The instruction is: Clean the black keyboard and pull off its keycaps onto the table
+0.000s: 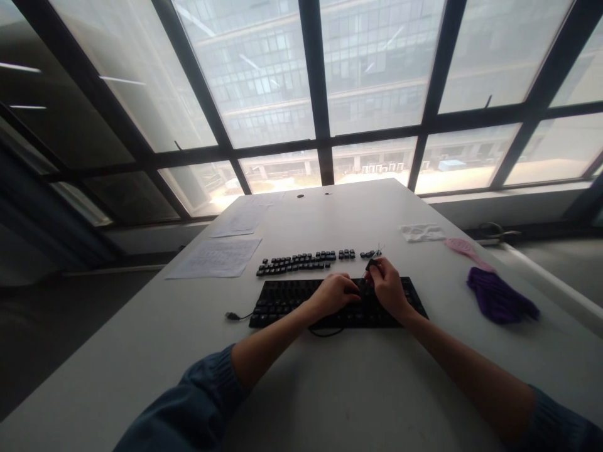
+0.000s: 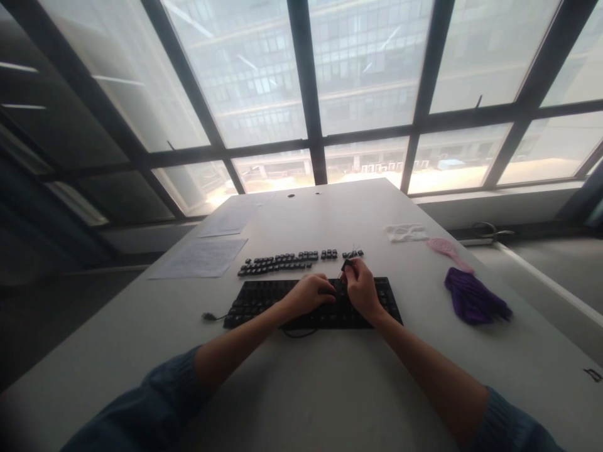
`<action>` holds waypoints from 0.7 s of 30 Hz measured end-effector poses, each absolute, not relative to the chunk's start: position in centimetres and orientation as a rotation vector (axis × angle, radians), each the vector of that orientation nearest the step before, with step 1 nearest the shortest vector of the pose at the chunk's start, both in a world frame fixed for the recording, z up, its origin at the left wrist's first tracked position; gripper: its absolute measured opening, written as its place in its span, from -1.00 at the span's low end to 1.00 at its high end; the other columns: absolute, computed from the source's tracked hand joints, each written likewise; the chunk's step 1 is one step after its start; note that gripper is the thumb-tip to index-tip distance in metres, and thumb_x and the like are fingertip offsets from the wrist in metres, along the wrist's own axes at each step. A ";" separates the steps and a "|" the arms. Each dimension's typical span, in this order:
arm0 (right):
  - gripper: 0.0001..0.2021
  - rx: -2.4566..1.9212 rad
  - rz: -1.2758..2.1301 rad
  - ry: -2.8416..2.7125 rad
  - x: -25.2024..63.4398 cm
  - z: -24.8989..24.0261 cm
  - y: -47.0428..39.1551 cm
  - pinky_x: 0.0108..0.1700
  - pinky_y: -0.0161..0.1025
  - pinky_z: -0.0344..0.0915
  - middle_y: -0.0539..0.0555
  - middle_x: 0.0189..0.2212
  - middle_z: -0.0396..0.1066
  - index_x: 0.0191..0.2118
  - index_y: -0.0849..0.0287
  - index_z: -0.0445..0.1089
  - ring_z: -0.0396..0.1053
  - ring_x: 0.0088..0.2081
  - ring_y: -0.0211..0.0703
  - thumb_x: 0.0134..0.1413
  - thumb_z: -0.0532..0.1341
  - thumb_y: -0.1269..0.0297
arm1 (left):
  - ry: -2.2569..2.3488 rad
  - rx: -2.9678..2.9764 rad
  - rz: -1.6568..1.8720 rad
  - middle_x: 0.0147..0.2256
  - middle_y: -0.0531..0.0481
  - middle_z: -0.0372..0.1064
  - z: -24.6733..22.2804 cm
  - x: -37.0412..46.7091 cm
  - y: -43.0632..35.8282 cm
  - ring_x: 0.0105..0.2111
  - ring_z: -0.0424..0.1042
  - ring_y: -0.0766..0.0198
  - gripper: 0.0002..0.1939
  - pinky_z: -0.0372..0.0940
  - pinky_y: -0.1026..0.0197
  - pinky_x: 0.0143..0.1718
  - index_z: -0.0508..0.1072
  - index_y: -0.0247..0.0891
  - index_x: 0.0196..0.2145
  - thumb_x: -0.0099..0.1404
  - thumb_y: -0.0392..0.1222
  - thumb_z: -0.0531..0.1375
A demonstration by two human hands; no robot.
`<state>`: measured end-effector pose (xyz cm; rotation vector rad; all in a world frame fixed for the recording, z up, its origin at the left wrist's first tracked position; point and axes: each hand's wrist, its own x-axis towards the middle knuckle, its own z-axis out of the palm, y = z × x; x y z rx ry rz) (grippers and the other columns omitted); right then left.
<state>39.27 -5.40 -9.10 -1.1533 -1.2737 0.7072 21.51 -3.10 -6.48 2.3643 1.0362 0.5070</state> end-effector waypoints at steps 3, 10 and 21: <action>-0.83 -1.139 0.721 -1.286 39.1 -9.2 -5.3 -0.40 -0.21 0.27 0.00 -0.53 0.37 -0.35 0.09 0.24 0.33 -0.48 -0.14 0.22 0.10 0.14 | 1.040 2.405 0.540 -0.33 -0.04 0.44 -7.2 21.8 -3.3 -0.33 0.42 0.22 -0.89 0.30 0.21 -0.22 0.63 -0.23 -0.29 0.21 -0.20 0.31; -0.82 -1.132 0.745 -1.264 39.3 -9.3 -5.1 -0.43 -0.22 0.27 0.01 -0.53 0.38 -0.36 0.09 0.23 0.33 -0.50 -0.14 0.21 0.10 0.13 | 1.043 2.572 0.638 -0.25 -0.14 0.38 -8.8 21.9 -4.6 -0.18 0.37 0.13 -0.88 0.29 0.12 -0.04 0.53 -0.29 -0.23 0.34 -0.29 0.18; -0.82 -1.129 0.746 -1.258 39.4 -9.3 -5.0 -0.45 -0.24 0.26 0.01 -0.53 0.38 -0.35 0.11 0.24 0.31 -0.53 -0.18 0.21 0.10 0.14 | 1.075 2.594 0.614 -0.22 -0.14 0.33 -9.3 22.0 -4.6 -0.15 0.33 0.13 -0.88 0.29 0.10 -0.03 0.48 -0.30 -0.19 0.37 -0.27 0.15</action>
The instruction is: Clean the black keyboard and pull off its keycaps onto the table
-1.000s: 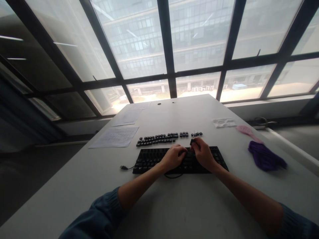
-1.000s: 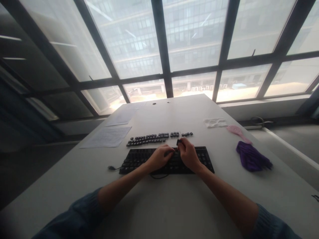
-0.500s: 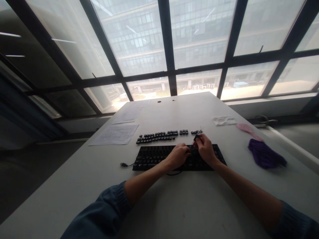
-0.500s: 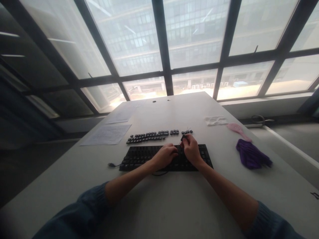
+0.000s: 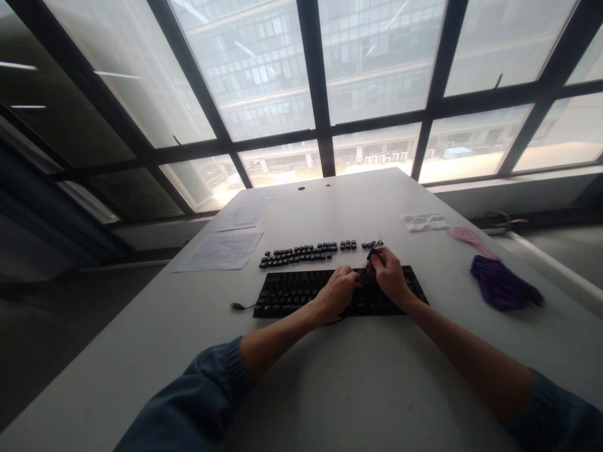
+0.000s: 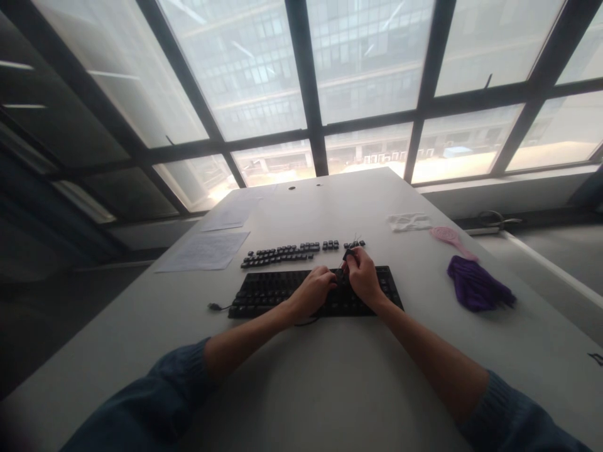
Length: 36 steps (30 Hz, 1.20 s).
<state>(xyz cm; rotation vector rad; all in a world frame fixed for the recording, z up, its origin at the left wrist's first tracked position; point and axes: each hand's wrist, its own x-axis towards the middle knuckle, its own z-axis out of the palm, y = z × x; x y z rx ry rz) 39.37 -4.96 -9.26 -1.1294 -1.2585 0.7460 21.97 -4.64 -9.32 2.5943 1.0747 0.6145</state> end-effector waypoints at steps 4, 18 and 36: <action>-0.79 -1.144 0.742 -1.263 39.5 -9.5 -4.6 -0.45 -0.23 0.27 0.01 -0.54 0.39 -0.36 0.10 0.24 0.32 -0.53 -0.17 0.20 0.10 0.10 | 1.122 2.591 0.618 -0.21 -0.14 0.32 -9.4 22.0 -4.8 -0.13 0.32 0.12 -0.88 0.29 0.09 -0.02 0.45 -0.30 -0.18 0.40 -0.26 0.12; -0.79 -1.167 0.777 -1.247 39.5 -9.5 -4.5 -0.45 -0.21 0.26 0.01 -0.54 0.39 -0.36 0.09 0.23 0.32 -0.53 -0.14 0.17 0.13 0.08 | 1.058 2.651 0.472 -0.21 -0.14 0.34 -7.8 22.1 -4.6 -0.14 0.35 0.12 -0.85 0.28 0.12 -0.01 0.48 -0.31 -0.18 0.38 -0.21 0.16; -0.78 -1.174 0.739 -1.231 39.8 -10.2 -4.3 -0.43 -0.23 0.27 0.04 -0.54 0.41 -0.39 0.12 0.27 0.34 -0.52 -0.17 0.18 0.13 0.10 | 1.184 2.551 0.577 -0.25 -0.14 0.34 -8.8 22.8 -5.1 -0.20 0.37 0.13 -0.92 0.29 0.15 -0.08 0.48 -0.34 -0.25 0.34 -0.27 0.20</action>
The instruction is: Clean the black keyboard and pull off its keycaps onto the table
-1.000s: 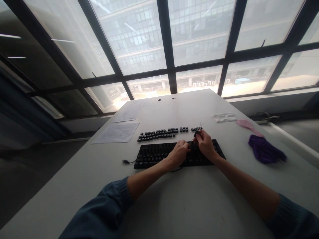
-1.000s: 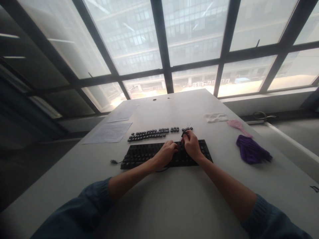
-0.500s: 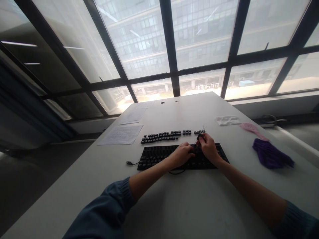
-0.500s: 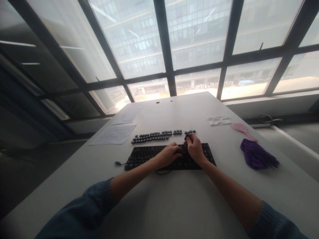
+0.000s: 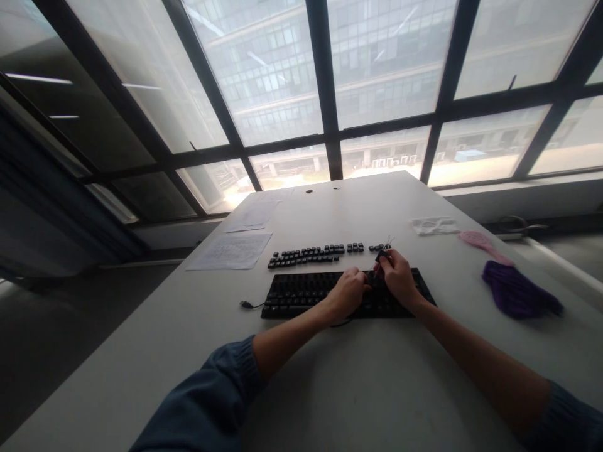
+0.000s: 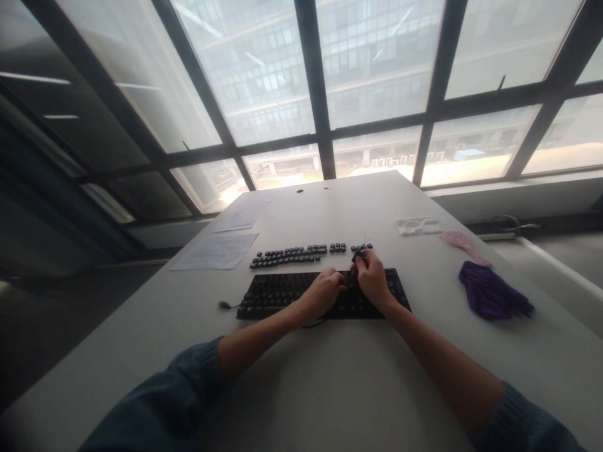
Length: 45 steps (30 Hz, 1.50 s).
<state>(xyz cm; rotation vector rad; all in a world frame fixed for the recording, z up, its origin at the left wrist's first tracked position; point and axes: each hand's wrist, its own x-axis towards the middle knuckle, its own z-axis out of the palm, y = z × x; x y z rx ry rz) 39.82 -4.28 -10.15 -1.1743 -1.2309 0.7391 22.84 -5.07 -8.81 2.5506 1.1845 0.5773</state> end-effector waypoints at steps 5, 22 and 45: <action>-0.77 -1.184 0.738 -1.209 39.9 -10.3 -4.2 -0.44 -0.23 0.26 0.03 -0.54 0.41 -0.37 0.13 0.28 0.32 -0.54 -0.17 0.17 0.14 0.07 | 1.138 2.613 0.632 -0.23 -0.15 0.31 -9.1 22.8 -5.4 -0.17 0.34 0.11 -0.94 0.30 0.13 -0.06 0.43 -0.33 -0.26 0.36 -0.30 0.17; -0.78 -1.162 0.806 -1.163 39.8 -10.0 -3.9 -0.49 -0.26 0.25 0.03 -0.54 0.42 -0.35 0.13 0.27 0.34 -0.54 -0.18 0.14 0.14 0.08 | 1.424 2.268 0.736 -0.38 -0.07 0.56 -3.8 19.0 5.7 -0.40 0.48 0.24 -0.82 0.34 0.26 -0.28 0.63 -0.31 -0.27 0.20 -0.17 0.32; -0.72 -1.115 0.858 -1.126 39.8 -9.4 -4.1 -0.49 -0.26 0.24 0.02 -0.53 0.41 -0.36 0.12 0.25 0.34 -0.54 -0.19 0.11 0.16 -0.01 | 1.393 2.680 0.553 -0.30 -0.08 0.54 -6.6 18.7 6.3 -0.17 0.38 0.09 -0.86 0.25 0.13 -0.08 0.65 -0.15 -0.31 0.15 -0.11 0.37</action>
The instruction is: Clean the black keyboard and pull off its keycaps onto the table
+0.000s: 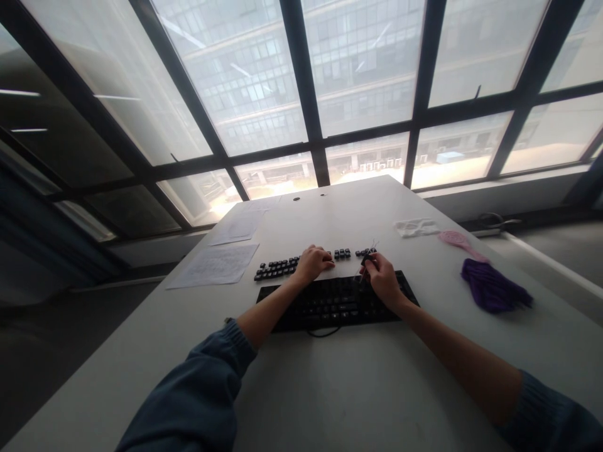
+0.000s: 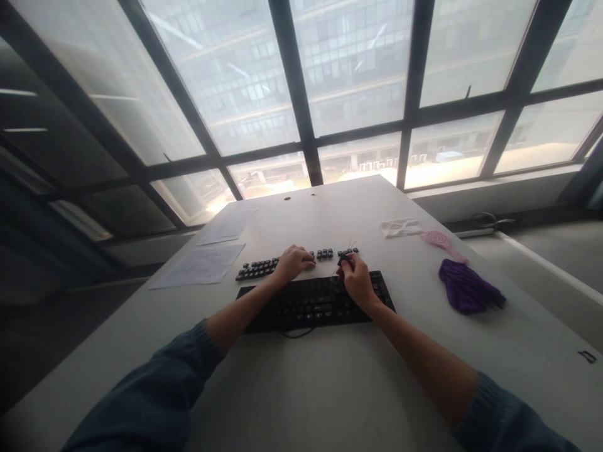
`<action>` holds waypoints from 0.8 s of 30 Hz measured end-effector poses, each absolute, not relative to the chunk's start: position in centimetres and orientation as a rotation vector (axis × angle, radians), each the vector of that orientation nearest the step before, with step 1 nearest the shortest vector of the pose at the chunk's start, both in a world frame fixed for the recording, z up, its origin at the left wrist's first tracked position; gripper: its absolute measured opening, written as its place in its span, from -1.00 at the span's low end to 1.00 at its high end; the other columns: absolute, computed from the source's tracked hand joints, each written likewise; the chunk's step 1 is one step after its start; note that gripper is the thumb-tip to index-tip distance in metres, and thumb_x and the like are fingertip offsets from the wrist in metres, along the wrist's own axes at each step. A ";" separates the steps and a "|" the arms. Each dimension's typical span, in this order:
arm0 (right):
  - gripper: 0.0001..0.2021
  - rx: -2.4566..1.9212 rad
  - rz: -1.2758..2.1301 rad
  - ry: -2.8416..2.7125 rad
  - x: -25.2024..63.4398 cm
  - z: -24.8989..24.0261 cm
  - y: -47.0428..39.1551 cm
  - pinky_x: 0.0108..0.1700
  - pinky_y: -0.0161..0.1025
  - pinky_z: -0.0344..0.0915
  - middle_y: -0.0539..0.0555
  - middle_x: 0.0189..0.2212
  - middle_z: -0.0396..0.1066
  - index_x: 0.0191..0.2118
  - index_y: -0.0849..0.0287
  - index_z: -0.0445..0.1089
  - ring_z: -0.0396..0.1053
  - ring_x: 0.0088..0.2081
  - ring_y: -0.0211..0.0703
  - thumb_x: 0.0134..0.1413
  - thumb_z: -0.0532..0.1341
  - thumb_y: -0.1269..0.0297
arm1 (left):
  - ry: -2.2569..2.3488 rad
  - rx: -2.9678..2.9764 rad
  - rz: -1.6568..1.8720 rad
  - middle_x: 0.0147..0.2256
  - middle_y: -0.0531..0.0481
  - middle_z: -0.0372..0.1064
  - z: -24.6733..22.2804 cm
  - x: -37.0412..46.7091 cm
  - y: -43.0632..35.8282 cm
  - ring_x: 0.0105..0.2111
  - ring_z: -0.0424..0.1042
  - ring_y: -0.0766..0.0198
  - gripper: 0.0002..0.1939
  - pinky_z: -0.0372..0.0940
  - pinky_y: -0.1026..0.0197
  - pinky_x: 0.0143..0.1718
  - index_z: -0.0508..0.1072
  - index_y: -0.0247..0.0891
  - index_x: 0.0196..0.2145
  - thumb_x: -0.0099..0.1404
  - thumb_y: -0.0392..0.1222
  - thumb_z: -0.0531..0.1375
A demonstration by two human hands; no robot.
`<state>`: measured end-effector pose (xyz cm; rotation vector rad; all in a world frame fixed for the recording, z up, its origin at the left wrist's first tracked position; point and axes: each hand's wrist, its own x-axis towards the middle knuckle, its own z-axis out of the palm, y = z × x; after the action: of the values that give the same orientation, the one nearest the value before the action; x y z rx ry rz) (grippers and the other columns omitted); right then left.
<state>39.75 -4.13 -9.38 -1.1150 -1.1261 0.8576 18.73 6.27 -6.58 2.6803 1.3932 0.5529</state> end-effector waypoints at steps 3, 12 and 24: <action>-0.71 -1.087 0.859 -1.091 40.1 -9.0 -4.0 -0.51 -0.27 0.24 0.02 -0.53 0.41 -0.35 0.11 0.25 0.32 -0.55 -0.20 0.12 0.16 -0.02 | 1.375 2.638 0.672 -0.28 -0.11 0.53 -5.4 18.9 5.1 -0.18 0.39 0.11 -0.84 0.23 0.11 -0.03 0.64 -0.19 -0.28 0.24 -0.10 0.30; -0.88 -1.142 0.620 -1.517 41.1 -8.5 -6.1 -0.31 -0.23 0.25 -0.01 -0.48 0.39 -0.30 0.10 0.30 0.36 -0.42 -0.13 0.20 0.10 0.20 | 1.046 2.482 0.738 -0.28 -0.08 0.51 -5.2 22.9 -2.2 -0.26 0.45 0.21 -0.77 0.29 0.23 -0.15 0.62 -0.25 -0.22 0.30 -0.34 0.14; -0.86 -1.123 0.560 -1.658 40.8 -8.5 -7.0 -0.31 -0.26 0.19 -0.02 -0.48 0.35 -0.32 0.09 0.27 0.28 -0.43 -0.16 0.24 0.05 0.22 | 1.016 2.399 0.560 -0.45 0.02 0.43 -7.0 23.9 -2.6 -0.41 0.38 0.24 -0.85 0.23 0.27 -0.33 0.59 -0.28 -0.38 0.09 -0.17 0.37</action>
<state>40.84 -6.95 -8.53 -1.1226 -1.6576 0.5605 23.89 -2.64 -7.03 2.3993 1.0161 0.5596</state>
